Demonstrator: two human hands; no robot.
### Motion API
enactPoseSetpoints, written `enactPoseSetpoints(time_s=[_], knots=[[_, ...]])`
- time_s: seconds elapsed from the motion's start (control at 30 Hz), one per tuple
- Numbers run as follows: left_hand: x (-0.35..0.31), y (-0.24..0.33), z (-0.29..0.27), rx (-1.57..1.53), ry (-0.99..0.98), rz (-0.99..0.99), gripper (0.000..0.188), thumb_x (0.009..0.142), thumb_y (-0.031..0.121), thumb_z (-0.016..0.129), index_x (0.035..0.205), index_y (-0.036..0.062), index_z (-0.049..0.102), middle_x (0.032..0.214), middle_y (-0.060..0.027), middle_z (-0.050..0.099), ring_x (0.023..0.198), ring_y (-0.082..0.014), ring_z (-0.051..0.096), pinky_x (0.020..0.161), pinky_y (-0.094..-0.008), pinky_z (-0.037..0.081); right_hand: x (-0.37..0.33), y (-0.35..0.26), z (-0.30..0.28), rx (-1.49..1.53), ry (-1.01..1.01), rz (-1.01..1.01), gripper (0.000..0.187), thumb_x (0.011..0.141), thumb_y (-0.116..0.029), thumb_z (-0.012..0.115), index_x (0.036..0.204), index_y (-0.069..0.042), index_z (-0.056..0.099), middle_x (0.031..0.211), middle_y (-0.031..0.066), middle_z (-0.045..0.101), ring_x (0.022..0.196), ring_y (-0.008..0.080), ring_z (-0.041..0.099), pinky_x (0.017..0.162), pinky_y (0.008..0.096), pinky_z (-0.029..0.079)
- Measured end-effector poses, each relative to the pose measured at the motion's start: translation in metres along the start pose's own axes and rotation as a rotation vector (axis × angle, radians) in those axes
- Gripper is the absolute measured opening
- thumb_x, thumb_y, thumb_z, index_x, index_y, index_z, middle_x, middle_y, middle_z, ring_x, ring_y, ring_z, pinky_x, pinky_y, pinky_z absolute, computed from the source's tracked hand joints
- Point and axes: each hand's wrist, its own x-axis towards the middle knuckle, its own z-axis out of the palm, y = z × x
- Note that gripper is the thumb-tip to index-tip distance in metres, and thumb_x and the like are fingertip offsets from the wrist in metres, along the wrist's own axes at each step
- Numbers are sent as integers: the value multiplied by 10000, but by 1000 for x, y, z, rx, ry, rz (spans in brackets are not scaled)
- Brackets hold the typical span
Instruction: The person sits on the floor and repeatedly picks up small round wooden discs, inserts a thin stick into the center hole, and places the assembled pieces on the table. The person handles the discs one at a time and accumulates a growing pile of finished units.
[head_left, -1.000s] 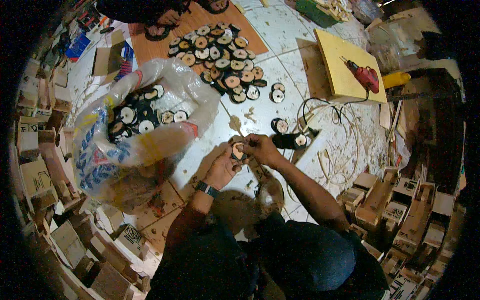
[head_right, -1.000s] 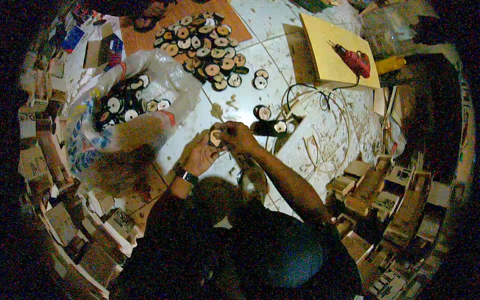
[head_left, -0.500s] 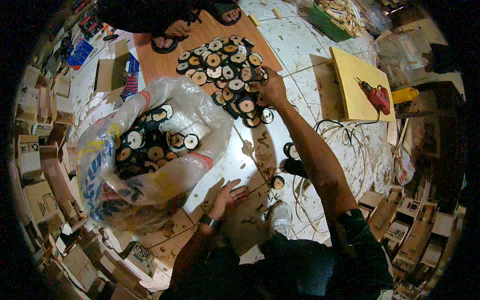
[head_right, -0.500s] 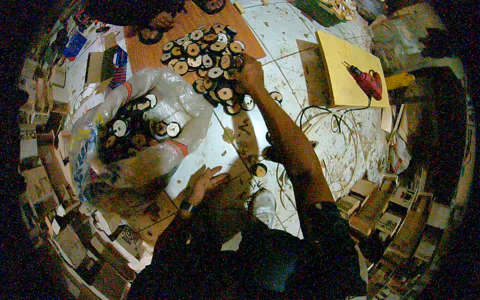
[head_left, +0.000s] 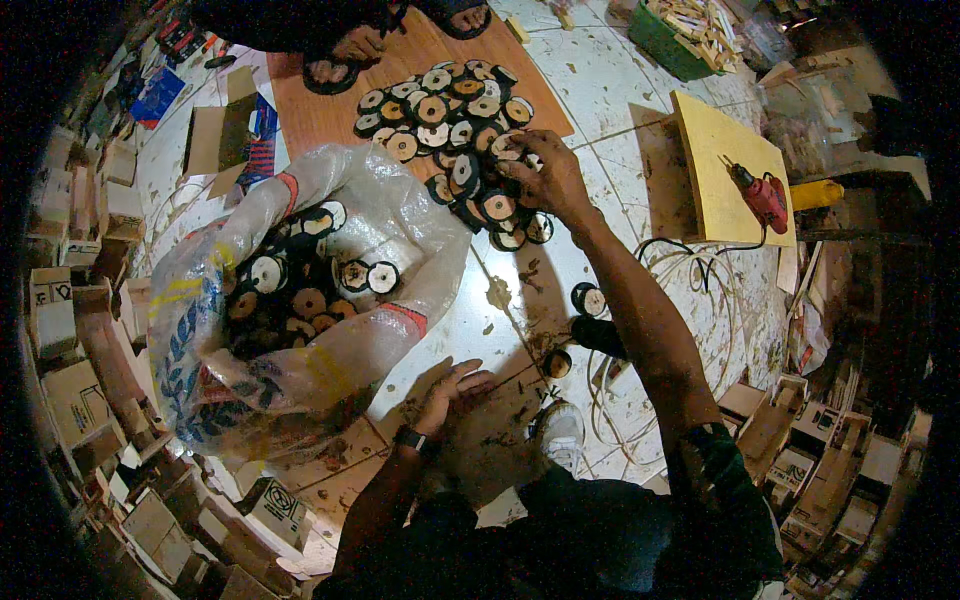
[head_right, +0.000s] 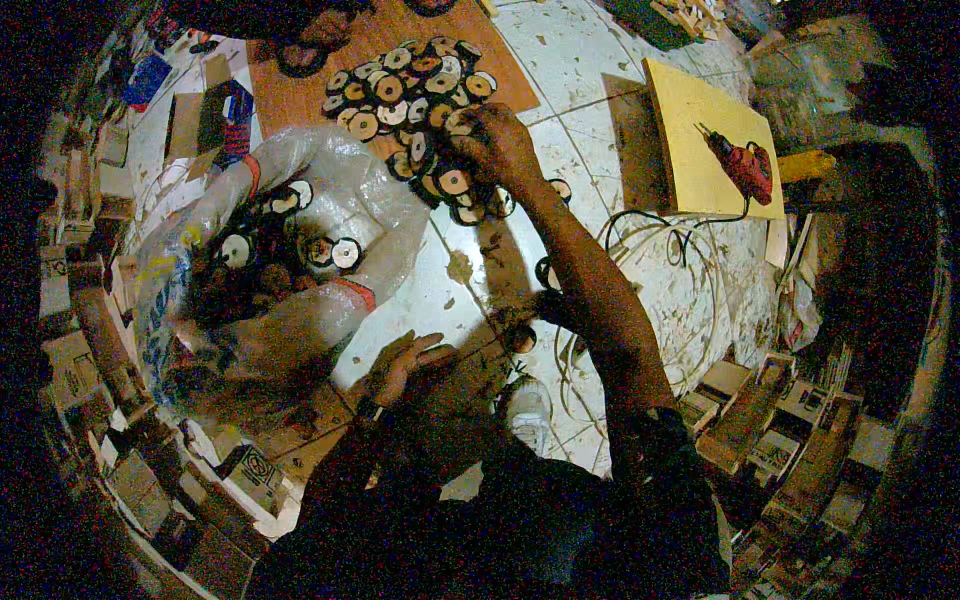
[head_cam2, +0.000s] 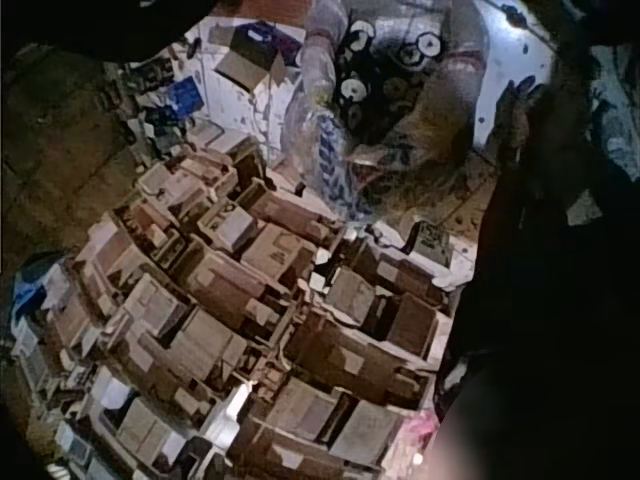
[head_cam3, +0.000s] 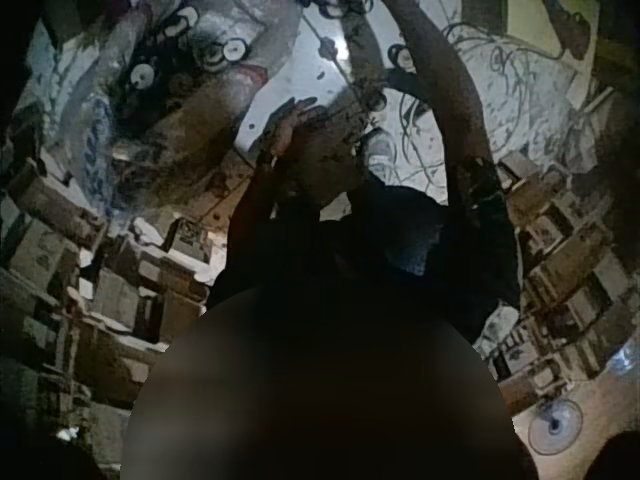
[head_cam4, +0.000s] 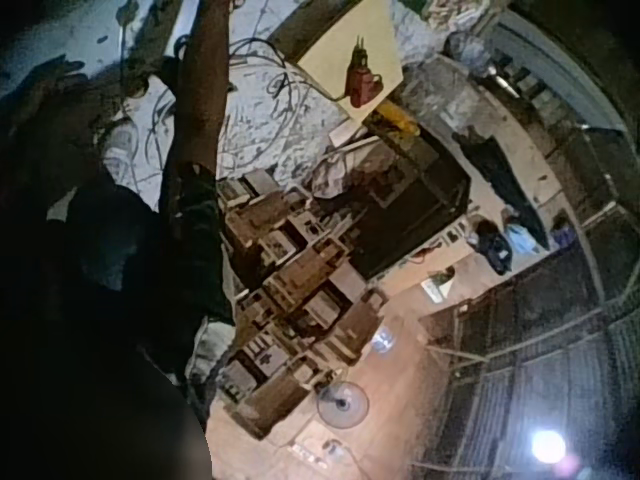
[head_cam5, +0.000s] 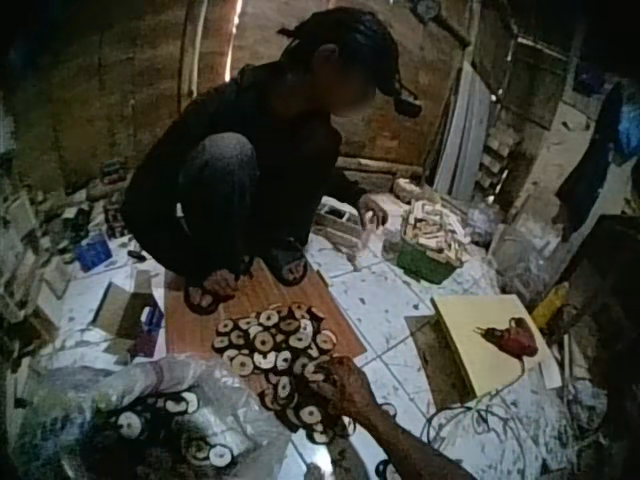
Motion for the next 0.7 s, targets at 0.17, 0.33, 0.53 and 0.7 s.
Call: enactPoseSetpoints(time_s=[0.17, 0.33, 0.53, 0.7], knots=[[1, -2, -2, -4, -24, 23, 544, 963, 376, 361, 1357, 3, 327, 1346, -173, 416, 1198, -301, 477, 1010, -387, 383, 4, 4, 5, 67, 51, 366, 354, 850, -246, 605, 1090, 15, 599, 1020, 147, 649, 913, 240, 633, 751, 353, 511], [-1, -7, 8, 16, 63, 88, 541, 968, 385, 335, 1360, 12, 334, 1270, -186, 497, 1193, -289, 483, 983, -378, 400, 5, -2, 16, -199, 125, 314, 427, 911, -441, 437, 1002, -68, 623, 845, 200, 650, 792, 377, 625, 686, 456, 483], [-4, -2, 8, 118, 50, 60, 502, 972, 363, 329, 1337, 21, 373, 1239, -195, 524, 1142, -295, 526, 967, -374, 409, 1, -4, 16, -230, 137, 336, 368, 907, -390, 455, 949, -64, 621, 830, 192, 644, 737, 381, 624, 656, 475, 492], [-2, -5, 7, 71, 104, 66, 502, 964, 361, 336, 1322, 15, 397, 1231, -197, 532, 1129, -297, 531, 987, -383, 390, 5, 10, 15, -258, -37, 306, 507, 938, -416, 388, 869, 31, 616, 810, 247, 631, 764, 404, 621, 684, 459, 493]])
